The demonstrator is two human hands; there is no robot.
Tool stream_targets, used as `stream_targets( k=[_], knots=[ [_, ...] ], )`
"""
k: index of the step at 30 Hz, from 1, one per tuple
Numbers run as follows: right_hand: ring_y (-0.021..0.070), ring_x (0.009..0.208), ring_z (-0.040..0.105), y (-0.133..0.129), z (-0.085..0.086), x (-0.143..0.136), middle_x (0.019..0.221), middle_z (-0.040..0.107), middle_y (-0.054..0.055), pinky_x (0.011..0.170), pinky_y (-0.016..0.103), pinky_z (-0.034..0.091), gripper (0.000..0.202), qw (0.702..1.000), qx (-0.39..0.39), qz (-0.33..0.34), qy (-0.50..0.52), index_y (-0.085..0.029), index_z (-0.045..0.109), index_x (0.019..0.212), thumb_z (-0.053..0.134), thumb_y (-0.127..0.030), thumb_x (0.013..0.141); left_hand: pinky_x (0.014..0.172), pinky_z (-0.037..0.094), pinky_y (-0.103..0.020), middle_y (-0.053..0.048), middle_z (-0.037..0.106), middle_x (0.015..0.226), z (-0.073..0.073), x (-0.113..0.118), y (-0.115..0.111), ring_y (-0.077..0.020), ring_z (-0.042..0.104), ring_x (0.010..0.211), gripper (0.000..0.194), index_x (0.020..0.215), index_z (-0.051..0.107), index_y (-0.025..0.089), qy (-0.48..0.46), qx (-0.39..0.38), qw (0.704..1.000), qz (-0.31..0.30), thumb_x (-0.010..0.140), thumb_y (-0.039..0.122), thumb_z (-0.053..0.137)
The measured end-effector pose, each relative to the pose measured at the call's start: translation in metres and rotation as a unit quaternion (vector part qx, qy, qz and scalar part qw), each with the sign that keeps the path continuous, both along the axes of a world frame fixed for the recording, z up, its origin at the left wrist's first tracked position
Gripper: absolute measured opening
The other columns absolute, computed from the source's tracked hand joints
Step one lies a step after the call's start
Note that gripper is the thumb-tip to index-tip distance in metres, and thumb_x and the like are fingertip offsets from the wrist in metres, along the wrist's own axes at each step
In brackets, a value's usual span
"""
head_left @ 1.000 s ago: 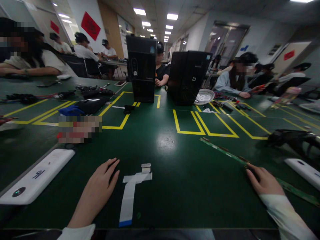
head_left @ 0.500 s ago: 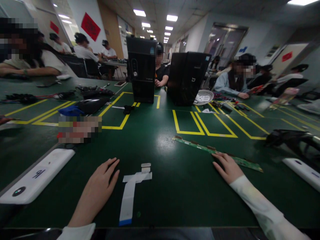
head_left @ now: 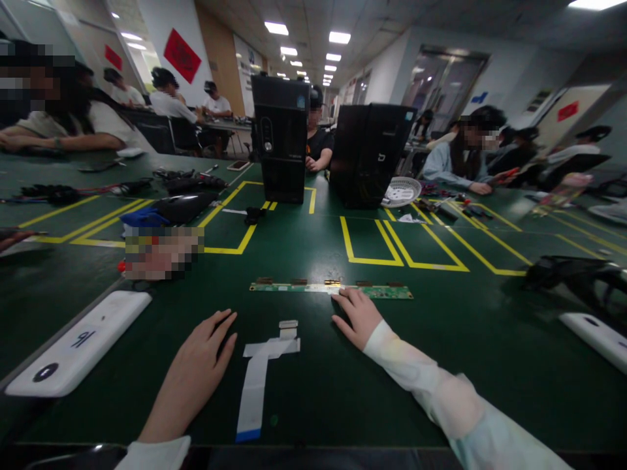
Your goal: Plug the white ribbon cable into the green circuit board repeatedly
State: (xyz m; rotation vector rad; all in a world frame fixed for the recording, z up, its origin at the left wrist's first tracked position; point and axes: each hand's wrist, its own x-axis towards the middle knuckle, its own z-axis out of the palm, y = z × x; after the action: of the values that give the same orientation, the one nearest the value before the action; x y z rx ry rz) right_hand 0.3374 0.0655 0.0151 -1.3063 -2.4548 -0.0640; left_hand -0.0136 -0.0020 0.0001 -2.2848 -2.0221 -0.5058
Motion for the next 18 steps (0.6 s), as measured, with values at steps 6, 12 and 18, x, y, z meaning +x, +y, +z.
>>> stream_targets(
  k=[6,12,18],
  knots=[
    [0.0347,0.123,0.042,-0.01,0.003,-0.039,0.128,0.052,0.019,0.104,0.056,0.037,0.05,0.999,-0.033,0.002,-0.007,-0.013,0.054,0.13,0.047,-0.045,0.092,0.105,0.043,-0.05,-0.016,0.055,0.137,0.001,0.001,0.0,-0.0301,0.053,0.124,0.055,0.133,0.055,0.013,-0.003,0.013,1.0,-0.009,0.093,0.045,0.035],
    [0.0356,0.125,0.041,-0.013,0.005,-0.058,0.13,0.052,0.019,0.105,0.058,0.036,0.054,0.999,-0.048,0.011,-0.005,-0.014,0.053,0.132,0.046,-0.049,0.092,0.104,0.044,-0.051,-0.015,0.055,0.136,0.004,0.003,-0.001,-0.0306,0.053,0.123,0.054,0.132,0.056,0.016,-0.006,0.011,1.0,-0.001,0.093,0.046,0.035],
    [0.0323,0.131,0.038,-0.008,0.001,-0.05,0.137,0.048,0.018,0.109,0.056,0.032,0.053,0.998,-0.04,0.048,0.015,-0.015,0.048,0.136,0.048,-0.044,0.092,0.103,0.045,-0.05,-0.015,0.056,0.136,0.005,0.002,-0.001,-0.0306,0.054,0.123,0.054,0.131,0.057,0.015,-0.013,0.005,1.0,0.004,0.092,0.046,0.036]
  ],
)
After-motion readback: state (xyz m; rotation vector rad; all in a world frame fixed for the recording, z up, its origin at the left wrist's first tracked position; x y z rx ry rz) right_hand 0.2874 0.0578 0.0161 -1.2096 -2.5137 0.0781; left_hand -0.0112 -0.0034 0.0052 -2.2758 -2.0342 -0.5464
